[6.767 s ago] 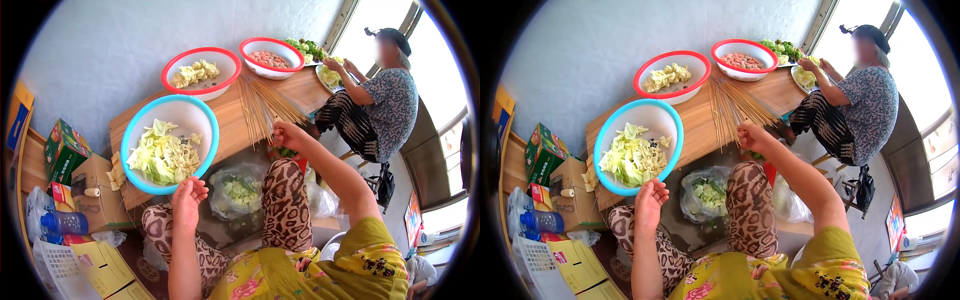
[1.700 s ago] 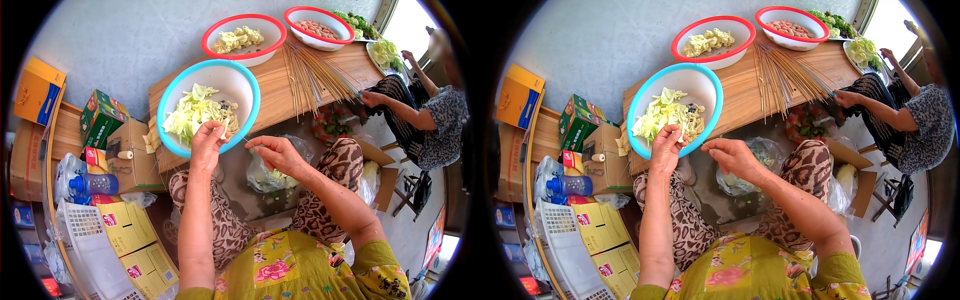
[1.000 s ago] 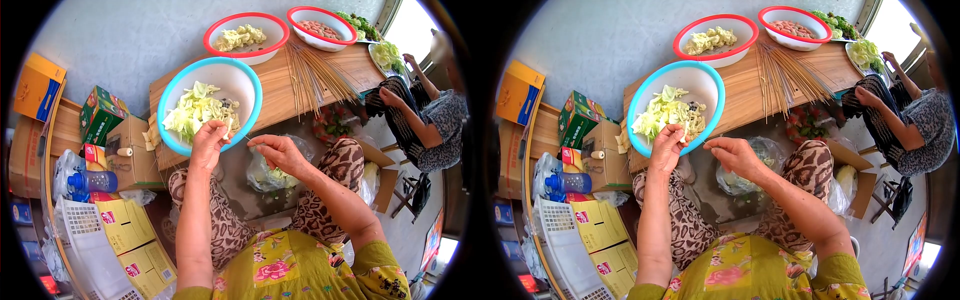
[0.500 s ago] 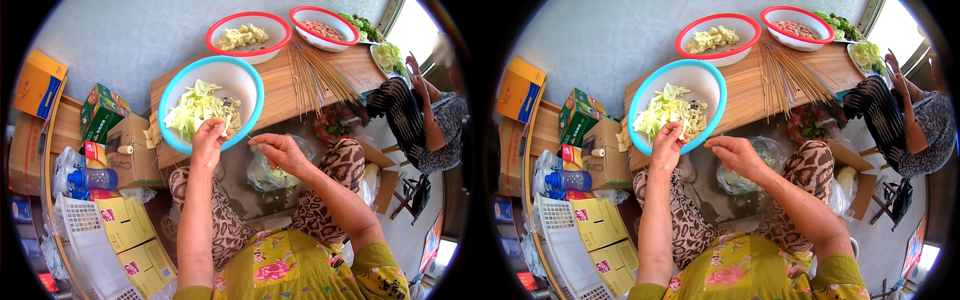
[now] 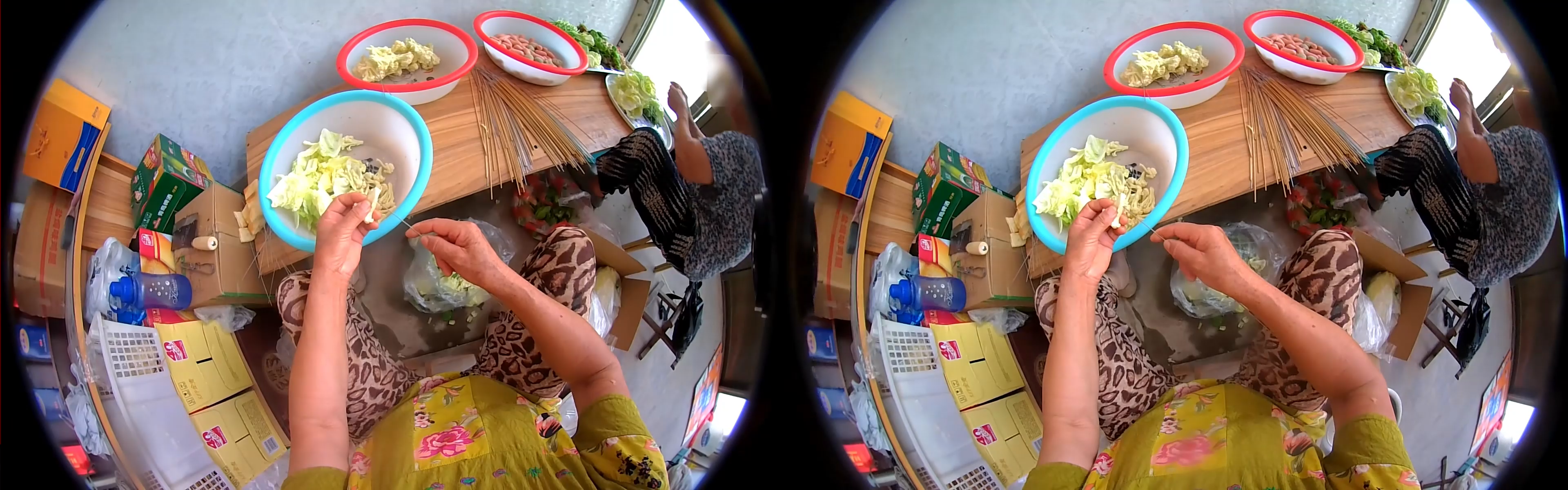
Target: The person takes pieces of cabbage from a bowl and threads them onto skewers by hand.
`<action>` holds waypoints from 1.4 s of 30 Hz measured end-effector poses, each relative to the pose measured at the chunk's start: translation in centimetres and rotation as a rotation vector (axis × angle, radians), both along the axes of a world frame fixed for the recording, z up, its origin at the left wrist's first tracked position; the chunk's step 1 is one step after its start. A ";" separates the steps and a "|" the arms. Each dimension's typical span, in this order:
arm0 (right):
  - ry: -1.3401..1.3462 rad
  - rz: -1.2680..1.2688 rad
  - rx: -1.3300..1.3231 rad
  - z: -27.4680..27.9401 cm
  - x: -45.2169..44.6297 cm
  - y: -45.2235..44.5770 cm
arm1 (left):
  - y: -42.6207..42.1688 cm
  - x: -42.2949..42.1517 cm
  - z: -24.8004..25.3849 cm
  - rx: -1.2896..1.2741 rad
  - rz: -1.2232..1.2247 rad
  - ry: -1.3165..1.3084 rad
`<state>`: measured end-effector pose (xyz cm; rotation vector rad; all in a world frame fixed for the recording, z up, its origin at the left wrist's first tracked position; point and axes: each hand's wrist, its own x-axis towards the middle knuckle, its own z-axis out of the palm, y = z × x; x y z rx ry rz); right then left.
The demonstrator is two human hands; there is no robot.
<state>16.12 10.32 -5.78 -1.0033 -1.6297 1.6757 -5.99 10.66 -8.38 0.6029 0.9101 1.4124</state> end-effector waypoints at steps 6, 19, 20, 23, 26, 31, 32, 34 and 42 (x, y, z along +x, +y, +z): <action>-0.004 0.002 0.001 0.0 0.0 0.0 | -0.1 0.1 0.3 -0.008 0.002 0.009; -0.015 0.016 -0.022 0.1 0.2 0.0 | -0.3 0.2 0.3 0.008 -0.031 0.076; -0.015 0.016 -0.023 0.1 0.2 0.0 | -0.3 0.2 0.3 0.012 -0.033 0.084; -0.011 0.014 -0.028 0.1 0.1 0.1 | -0.4 0.6 0.7 0.022 -0.074 0.147; -0.008 -0.003 -0.028 0.2 -0.1 0.3 | -0.8 1.7 0.8 -0.020 -0.108 0.127; 0.045 -0.003 -0.070 0.0 -0.2 0.5 | -0.6 1.5 0.4 0.003 -0.078 0.073; 0.045 -0.002 -0.071 0.0 -0.1 0.4 | -0.4 1.2 0.2 0.027 -0.026 0.068; 0.009 0.016 -0.057 0.1 0.0 0.3 | -0.3 1.0 0.1 0.050 0.026 0.063; 0.018 0.019 -0.053 0.2 0.1 0.0 | -0.2 0.4 0.1 0.050 0.091 0.034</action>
